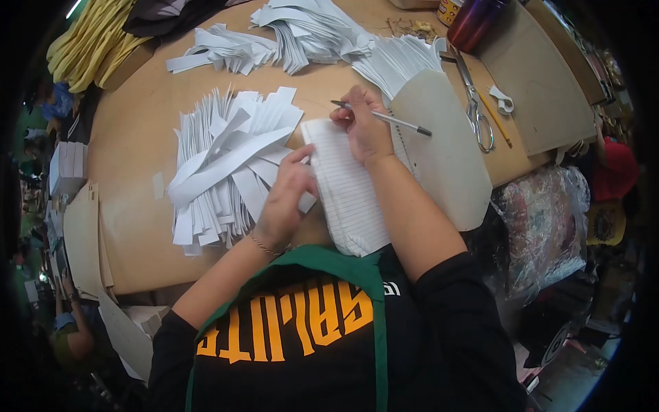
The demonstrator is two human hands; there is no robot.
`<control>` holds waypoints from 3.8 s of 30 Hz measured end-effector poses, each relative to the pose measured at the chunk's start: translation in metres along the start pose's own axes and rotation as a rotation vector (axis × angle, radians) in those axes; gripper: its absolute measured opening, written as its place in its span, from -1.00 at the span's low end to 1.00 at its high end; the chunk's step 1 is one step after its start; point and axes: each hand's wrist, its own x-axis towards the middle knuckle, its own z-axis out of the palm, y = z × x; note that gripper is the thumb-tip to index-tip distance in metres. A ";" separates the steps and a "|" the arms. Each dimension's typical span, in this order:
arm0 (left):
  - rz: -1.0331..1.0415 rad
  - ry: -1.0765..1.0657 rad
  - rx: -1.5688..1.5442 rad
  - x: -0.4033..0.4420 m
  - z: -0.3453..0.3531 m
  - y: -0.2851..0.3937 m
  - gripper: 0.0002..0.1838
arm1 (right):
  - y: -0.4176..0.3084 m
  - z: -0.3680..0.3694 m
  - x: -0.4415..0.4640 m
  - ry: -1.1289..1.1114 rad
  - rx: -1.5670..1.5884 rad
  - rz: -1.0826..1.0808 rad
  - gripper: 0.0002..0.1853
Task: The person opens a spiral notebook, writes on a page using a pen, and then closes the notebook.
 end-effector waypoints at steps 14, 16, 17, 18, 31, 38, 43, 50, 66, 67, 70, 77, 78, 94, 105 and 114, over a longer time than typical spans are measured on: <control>-0.254 0.024 -0.952 -0.001 0.032 -0.002 -0.69 | -0.001 0.002 -0.003 -0.043 -0.035 0.002 -0.68; -0.357 0.139 -0.945 -0.004 0.034 0.009 -0.68 | -0.001 0.001 -0.002 -0.049 -0.037 0.010 -0.66; -0.407 0.197 -0.941 -0.005 0.035 0.013 -0.68 | -0.001 0.000 -0.002 -0.052 -0.032 0.015 -0.66; -0.425 0.183 -0.906 -0.004 0.034 0.013 -0.68 | -0.002 0.000 -0.002 -0.053 -0.026 0.021 -0.66; -0.371 0.118 -0.855 -0.008 0.023 0.016 -0.73 | -0.001 0.003 -0.003 -0.038 -0.041 -0.001 -0.73; -0.520 0.086 -0.209 -0.028 0.016 0.026 -0.72 | 0.014 0.015 -0.013 -0.103 -0.565 -0.263 -0.71; -0.059 0.038 0.449 -0.037 0.003 0.038 -0.70 | 0.012 0.016 -0.015 -0.128 -0.772 -0.281 -0.68; 0.541 -0.131 0.827 -0.008 -0.002 0.033 -0.82 | 0.014 0.013 -0.011 -0.144 -0.414 -0.110 -0.60; 0.304 -0.177 1.195 0.002 -0.001 0.009 -0.82 | 0.006 0.009 -0.007 -0.048 -0.626 -0.142 -0.61; 0.350 -0.139 1.185 0.000 0.002 0.008 -0.81 | 0.005 0.011 -0.008 -0.053 -0.627 -0.133 -0.62; 0.400 -0.069 1.335 -0.001 0.005 0.006 -0.80 | -0.003 0.017 -0.010 -0.068 -0.624 -0.121 -0.64; 0.416 -0.190 1.370 0.005 0.001 0.011 -0.79 | 0.006 0.018 -0.009 -0.067 -0.652 -0.162 -0.66; 0.426 -0.222 1.364 0.009 -0.003 0.009 -0.80 | 0.008 0.018 -0.009 -0.069 -0.670 -0.182 -0.66; 0.496 -0.274 1.241 0.020 -0.011 0.008 -0.84 | 0.012 0.024 -0.010 -0.121 -0.839 -0.180 -0.68; 0.500 -0.270 1.202 0.021 -0.014 0.009 -0.84 | 0.015 0.023 -0.010 -0.139 -0.898 -0.271 -0.69; 0.511 -0.248 1.162 0.020 -0.014 0.009 -0.85 | 0.003 0.022 -0.005 -0.062 -0.472 0.056 -0.67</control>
